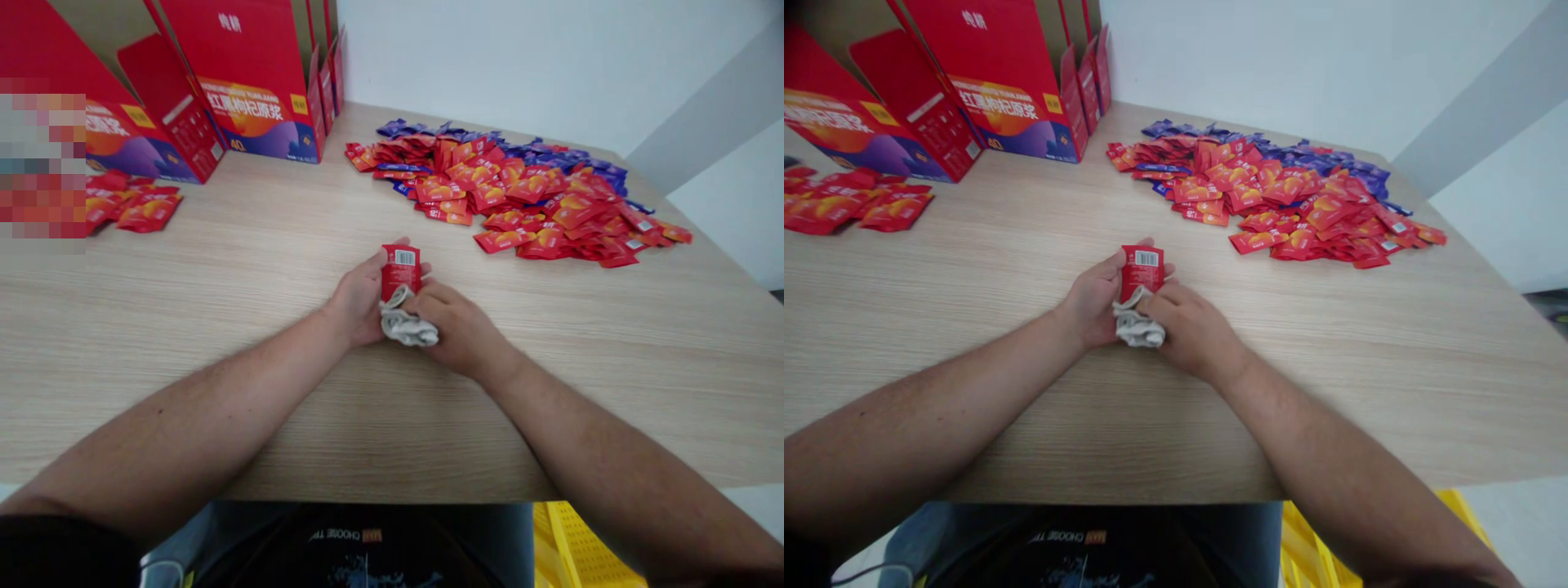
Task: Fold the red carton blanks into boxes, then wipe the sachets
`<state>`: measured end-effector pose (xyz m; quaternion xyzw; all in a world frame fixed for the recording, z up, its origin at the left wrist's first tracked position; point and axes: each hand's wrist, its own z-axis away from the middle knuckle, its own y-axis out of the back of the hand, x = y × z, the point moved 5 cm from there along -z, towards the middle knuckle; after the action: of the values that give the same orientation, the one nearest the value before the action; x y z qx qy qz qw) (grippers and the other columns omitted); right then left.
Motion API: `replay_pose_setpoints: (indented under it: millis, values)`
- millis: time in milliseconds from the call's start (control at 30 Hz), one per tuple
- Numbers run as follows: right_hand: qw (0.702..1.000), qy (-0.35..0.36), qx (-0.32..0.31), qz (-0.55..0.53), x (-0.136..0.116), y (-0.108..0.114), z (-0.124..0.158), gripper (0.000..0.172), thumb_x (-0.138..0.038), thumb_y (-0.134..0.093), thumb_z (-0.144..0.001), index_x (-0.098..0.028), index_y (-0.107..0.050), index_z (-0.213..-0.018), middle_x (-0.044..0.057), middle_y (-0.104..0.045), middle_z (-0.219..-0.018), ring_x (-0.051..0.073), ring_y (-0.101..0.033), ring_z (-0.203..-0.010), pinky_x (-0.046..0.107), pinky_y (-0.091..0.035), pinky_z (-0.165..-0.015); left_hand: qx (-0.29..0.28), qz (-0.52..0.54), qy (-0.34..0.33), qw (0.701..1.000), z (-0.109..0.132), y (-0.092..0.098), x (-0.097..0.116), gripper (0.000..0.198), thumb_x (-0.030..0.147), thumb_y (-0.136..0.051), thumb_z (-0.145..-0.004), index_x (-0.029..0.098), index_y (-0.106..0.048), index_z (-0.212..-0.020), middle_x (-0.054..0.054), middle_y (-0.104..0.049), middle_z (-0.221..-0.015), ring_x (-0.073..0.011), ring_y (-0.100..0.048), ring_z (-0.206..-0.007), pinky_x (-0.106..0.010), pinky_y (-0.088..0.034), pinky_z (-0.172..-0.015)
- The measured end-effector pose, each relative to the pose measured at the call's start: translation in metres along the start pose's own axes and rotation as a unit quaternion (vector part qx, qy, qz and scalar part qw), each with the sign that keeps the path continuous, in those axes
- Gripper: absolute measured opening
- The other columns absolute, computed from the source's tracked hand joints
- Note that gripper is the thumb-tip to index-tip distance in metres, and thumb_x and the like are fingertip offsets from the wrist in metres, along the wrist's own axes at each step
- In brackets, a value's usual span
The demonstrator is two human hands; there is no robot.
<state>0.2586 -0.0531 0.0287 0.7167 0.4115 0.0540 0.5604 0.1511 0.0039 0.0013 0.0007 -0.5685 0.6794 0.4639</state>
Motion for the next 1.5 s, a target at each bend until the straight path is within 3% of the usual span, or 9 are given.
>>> replay_pose_setpoints:
  millis: [300,467,600,767,867,1167,1233,1400,1500]
  values:
    - [0.983,-0.078,0.162,0.042,0.011,0.028,-0.002,0.014,-0.024,-0.065,-0.093,-0.022,-0.068,-0.107,0.009,-0.069,-0.098,0.025,-0.062,-0.096,0.038,-0.053,-0.085,-0.064,-0.002,0.062,0.996,0.008,-0.017,-0.023,0.036,0.032,-0.041,-0.106,0.019,-0.073,-0.118,-0.007,-0.076,-0.095,-0.0211,-0.072,-0.08,-0.034,-0.058,-0.075]
    - [0.991,-0.025,0.122,0.041,0.01,0.027,-0.005,0.016,-0.022,-0.061,-0.095,-0.022,-0.069,-0.108,0.01,-0.069,-0.105,0.025,-0.062,-0.103,0.039,-0.051,-0.092,-0.077,-0.028,0.078,0.994,0.006,-0.015,-0.026,0.029,0.031,-0.048,-0.103,0.018,-0.075,-0.104,-0.008,-0.076,-0.088,-0.0211,-0.072,-0.08,-0.033,-0.059,-0.075]
    - [0.974,-0.087,0.196,0.067,0.02,0.035,-0.003,0.015,-0.026,-0.064,-0.094,-0.021,-0.068,-0.107,0.009,-0.068,-0.099,0.025,-0.062,-0.099,0.038,-0.051,-0.087,-0.085,-0.046,0.111,0.989,0.006,-0.012,-0.03,0.039,0.037,-0.04,-0.106,0.016,-0.073,-0.105,-0.011,-0.076,-0.094,-0.0234,-0.072,-0.081,-0.037,-0.06,-0.074]
    - [0.99,-0.035,0.121,0.057,0.014,0.026,-0.006,0.016,-0.023,-0.061,-0.094,-0.021,-0.069,-0.108,0.01,-0.07,-0.104,0.025,-0.062,-0.101,0.038,-0.051,-0.091,-0.073,-0.02,0.101,0.992,0.003,-0.011,-0.027,0.037,0.034,-0.042,-0.105,0.017,-0.074,-0.096,-0.009,-0.075,-0.088,-0.0239,-0.072,-0.081,-0.038,-0.06,-0.076]
    - [0.981,-0.086,0.161,0.066,0.016,0.03,-0.004,0.016,-0.024,-0.063,-0.094,-0.019,-0.069,-0.108,0.01,-0.07,-0.1,0.026,-0.062,-0.099,0.038,-0.052,-0.088,-0.077,-0.025,0.115,0.99,0.003,-0.01,-0.028,0.041,0.041,-0.039,-0.107,0.018,-0.074,-0.107,-0.01,-0.076,-0.094,-0.0235,-0.072,-0.081,-0.038,-0.06,-0.076]
    - [0.997,-0.048,0.046,0.031,0.005,0.014,-0.004,0.016,-0.019,-0.061,-0.093,-0.02,-0.069,-0.107,0.01,-0.07,-0.103,0.024,-0.061,-0.1,0.037,-0.05,-0.09,-0.027,-0.019,0.03,0.999,0.003,-0.007,-0.013,0.047,0.035,-0.038,-0.108,0.026,-0.052,-0.152,-0.006,-0.076,-0.109,-0.0211,-0.073,-0.085,-0.039,-0.058,-0.087]
    - [1.0,0.011,-0.018,0.015,-0.001,0.005,-0.003,0.016,-0.02,-0.062,-0.092,-0.02,-0.07,-0.106,0.008,-0.069,-0.102,0.023,-0.061,-0.097,0.037,-0.05,-0.089,-0.008,-0.043,0.021,0.999,0.003,-0.003,-0.009,0.049,0.038,-0.038,-0.108,0.027,-0.048,-0.155,-0.007,-0.076,-0.11,-0.0216,-0.074,-0.087,-0.041,-0.058,-0.091]
    - [0.999,-0.039,0.026,0.011,0.007,0.009,-0.002,0.015,-0.017,-0.061,-0.091,-0.019,-0.068,-0.105,0.009,-0.068,-0.101,0.023,-0.06,-0.098,0.036,-0.05,-0.089,-0.004,-0.036,-0.006,0.999,0.0,0.001,0.0,0.052,0.043,-0.03,-0.109,0.028,-0.044,-0.157,-0.008,-0.074,-0.114,-0.0235,-0.074,-0.096,-0.046,-0.057,-0.095]
    - [0.999,0.019,-0.047,-0.011,-0.001,0.001,0.0,0.016,-0.018,-0.063,-0.09,-0.021,-0.068,-0.105,0.007,-0.067,-0.101,0.021,-0.061,-0.095,0.033,-0.05,-0.086,-0.001,-0.048,-0.011,0.999,-0.002,0.004,0.003,0.051,0.044,-0.032,-0.109,0.028,-0.046,-0.155,-0.008,-0.074,-0.111,-0.0242,-0.075,-0.097,-0.046,-0.058,-0.095]
